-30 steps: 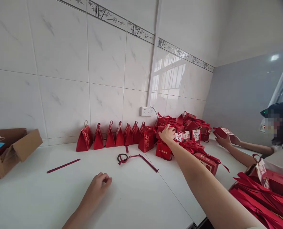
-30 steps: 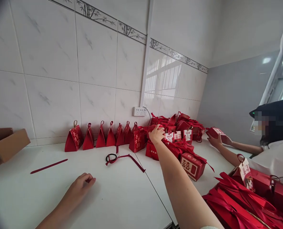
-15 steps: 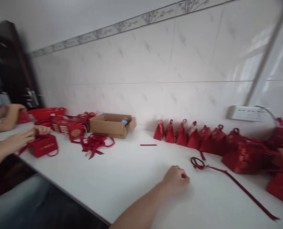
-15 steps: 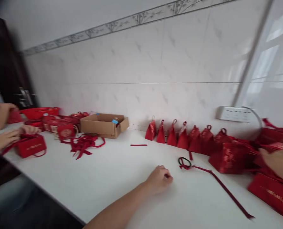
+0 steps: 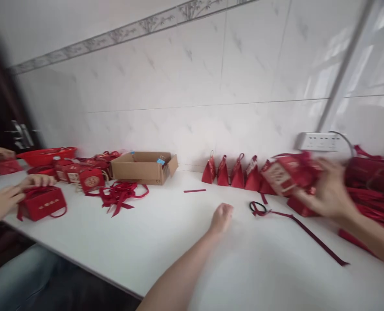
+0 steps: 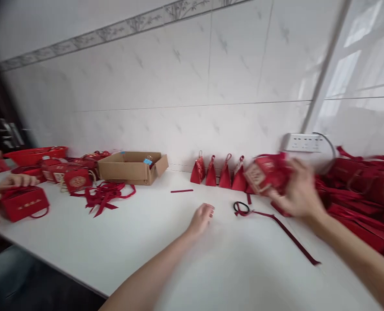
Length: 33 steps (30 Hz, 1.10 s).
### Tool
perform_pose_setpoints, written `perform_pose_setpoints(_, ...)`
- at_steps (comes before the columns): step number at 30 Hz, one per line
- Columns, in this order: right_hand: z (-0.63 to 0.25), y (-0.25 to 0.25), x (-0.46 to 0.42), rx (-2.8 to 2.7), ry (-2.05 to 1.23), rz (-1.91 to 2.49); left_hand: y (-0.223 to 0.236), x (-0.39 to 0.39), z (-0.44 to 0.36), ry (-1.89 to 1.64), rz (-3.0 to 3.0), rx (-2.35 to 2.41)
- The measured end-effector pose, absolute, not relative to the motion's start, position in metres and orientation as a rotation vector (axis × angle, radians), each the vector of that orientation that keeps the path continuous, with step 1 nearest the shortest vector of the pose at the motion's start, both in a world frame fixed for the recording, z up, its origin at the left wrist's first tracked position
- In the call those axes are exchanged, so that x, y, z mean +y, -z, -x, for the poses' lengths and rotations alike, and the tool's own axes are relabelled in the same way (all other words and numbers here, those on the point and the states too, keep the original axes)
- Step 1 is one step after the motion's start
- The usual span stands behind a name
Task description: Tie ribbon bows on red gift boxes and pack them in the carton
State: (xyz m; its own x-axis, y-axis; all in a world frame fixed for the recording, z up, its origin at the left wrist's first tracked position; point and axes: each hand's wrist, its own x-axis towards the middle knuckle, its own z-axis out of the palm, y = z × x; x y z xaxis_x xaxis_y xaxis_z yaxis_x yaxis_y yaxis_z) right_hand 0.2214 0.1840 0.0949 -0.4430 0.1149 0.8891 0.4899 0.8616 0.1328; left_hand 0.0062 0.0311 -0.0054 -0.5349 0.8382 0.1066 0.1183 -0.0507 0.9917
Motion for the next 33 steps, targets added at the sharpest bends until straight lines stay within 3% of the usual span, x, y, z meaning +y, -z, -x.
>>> perform_pose_setpoints(6,-0.161,-0.040,0.111,-2.385,-0.043,-0.151,-0.003,0.034,0.020,-1.878,-0.833,1.495)
perform_pose_setpoints(12,-0.165,-0.011,0.098,-2.340,-0.318,0.013,-0.003,0.029,0.010,-1.692,-1.002,1.128)
perform_pose_setpoints(15,-0.178,-0.011,0.107,-2.298,-0.443,0.232,-0.005,0.028,0.007,-1.707,-1.120,1.168)
perform_pose_setpoints(21,-0.183,-0.007,0.118,-2.128,-1.013,0.448,-0.009,0.020,0.005,-1.633,-1.482,1.344)
perform_pose_setpoints(27,-0.186,-0.008,0.113,-2.077,-1.151,0.451,-0.004,0.023,0.005,-1.717,-1.310,1.161)
perform_pose_setpoints(33,-0.177,-0.005,0.107,-1.897,-1.206,0.595,-0.012,0.022,0.002,-1.724,-1.399,1.520)
